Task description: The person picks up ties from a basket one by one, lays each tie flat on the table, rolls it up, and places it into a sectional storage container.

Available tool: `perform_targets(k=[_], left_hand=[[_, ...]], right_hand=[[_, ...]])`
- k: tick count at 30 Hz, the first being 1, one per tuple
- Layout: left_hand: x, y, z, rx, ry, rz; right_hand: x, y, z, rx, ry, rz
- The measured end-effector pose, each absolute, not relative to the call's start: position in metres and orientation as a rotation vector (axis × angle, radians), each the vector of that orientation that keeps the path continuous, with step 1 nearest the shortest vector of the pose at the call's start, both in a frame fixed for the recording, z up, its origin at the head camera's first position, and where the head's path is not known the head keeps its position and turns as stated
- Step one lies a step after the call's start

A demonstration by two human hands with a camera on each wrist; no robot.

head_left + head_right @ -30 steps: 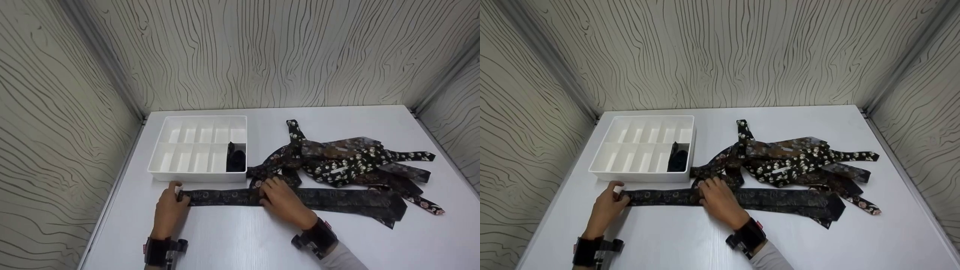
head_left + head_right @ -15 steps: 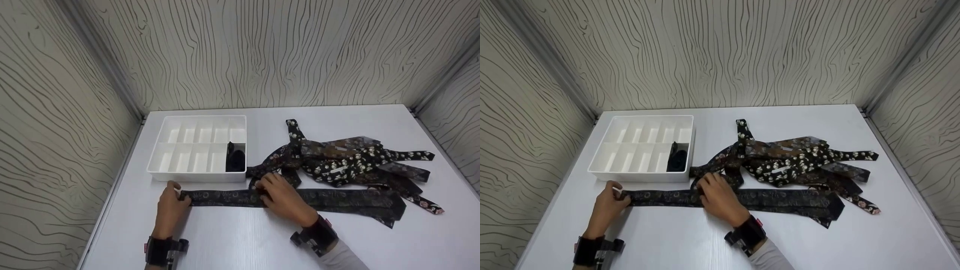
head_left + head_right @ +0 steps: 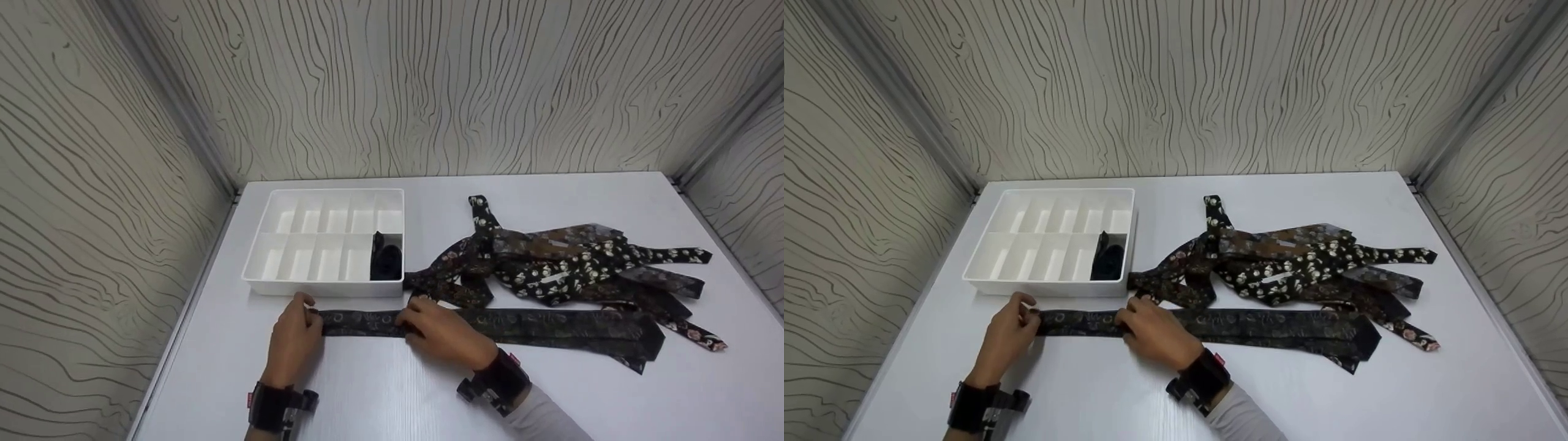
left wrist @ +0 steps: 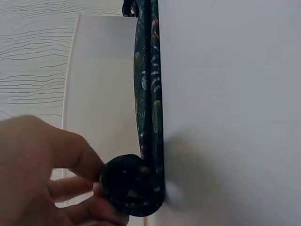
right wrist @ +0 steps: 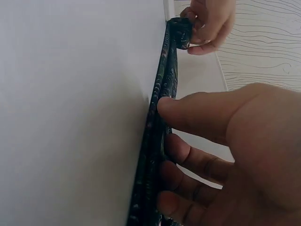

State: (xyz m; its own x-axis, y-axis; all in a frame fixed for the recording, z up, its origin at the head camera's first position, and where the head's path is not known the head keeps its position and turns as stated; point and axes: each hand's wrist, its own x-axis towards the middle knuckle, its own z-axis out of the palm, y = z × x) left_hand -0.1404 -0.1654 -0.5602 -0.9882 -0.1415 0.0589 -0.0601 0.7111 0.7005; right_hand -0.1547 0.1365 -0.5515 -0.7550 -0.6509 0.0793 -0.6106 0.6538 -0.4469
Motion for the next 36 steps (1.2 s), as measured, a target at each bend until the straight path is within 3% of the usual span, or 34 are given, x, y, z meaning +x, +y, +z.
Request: perform_targets(k=[9,21,36], left_hand=[[-0.138,-0.153,-0.561,0.266,-2.88,-1.159],[-0.143,-0.136,-0.568,-0.036,-2.841,-1.048],[-0.142,-0.141,-0.567,-0.096,-2.8,-1.198]], right_hand=[[-0.156,0.129,-0.547,-1.109,2.835,-0.63],[-0.162,0.091,-0.537,-1.183,2.776,-0.731],[-0.175,0.042,-0.55,-1.282,2.727,-0.723]])
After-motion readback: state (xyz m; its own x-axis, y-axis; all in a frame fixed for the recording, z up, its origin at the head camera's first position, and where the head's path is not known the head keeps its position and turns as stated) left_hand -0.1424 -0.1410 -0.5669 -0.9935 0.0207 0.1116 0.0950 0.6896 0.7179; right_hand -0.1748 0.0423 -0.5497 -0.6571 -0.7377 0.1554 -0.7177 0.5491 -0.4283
